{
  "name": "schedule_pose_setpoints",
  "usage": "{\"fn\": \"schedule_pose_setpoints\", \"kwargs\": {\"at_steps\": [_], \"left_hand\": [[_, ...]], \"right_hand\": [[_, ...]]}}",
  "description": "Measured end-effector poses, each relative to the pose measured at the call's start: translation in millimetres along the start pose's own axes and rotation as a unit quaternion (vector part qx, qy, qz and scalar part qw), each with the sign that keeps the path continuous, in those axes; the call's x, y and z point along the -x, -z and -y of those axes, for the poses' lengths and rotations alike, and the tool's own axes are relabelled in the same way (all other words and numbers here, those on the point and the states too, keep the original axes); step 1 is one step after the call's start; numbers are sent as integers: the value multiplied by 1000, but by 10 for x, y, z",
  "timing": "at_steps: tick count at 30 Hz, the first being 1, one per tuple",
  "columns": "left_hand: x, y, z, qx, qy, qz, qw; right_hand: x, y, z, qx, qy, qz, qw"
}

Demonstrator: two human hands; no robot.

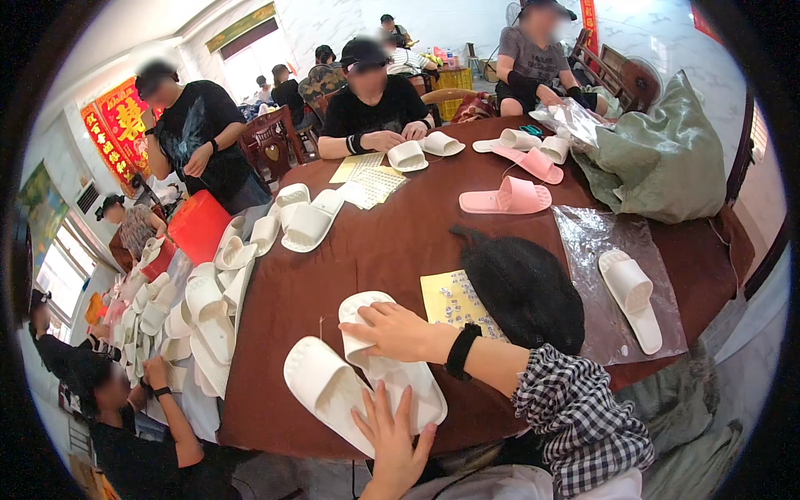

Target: Inspecting pairs of slippers and applying size or quality labels to the footbed.

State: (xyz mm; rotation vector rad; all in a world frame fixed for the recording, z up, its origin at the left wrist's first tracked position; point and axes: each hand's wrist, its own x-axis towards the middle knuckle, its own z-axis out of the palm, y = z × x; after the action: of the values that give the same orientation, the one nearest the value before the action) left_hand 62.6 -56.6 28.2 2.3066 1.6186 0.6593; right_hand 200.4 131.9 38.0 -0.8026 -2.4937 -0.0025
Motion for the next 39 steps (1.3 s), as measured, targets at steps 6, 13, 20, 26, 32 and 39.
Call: {"fn": "schedule_pose_setpoints", "kwargs": {"at_steps": [6,13,20,26,32,39], "left_hand": [[109,152,14,316,7,-65,947],[0,736,702,38,-15,-85,996],[-146,622,847,-27,-38,21,999],[-153,413,825,-111,-57,-43,991],[-219,583,853,-115,-91,-23,989],[126,625,754,-54,-100,-10,993]], "right_hand": [[-71,89,20,-77,-19,123,989],[-112,140,99,-15,-44,-13,999],[0,-67,307,25,-82,27,996],[74,-215,324,28,-81,-10,996],[-26,85,286,-49,-89,22,995],[148,952,570,-395,-191,-227,870]]}}
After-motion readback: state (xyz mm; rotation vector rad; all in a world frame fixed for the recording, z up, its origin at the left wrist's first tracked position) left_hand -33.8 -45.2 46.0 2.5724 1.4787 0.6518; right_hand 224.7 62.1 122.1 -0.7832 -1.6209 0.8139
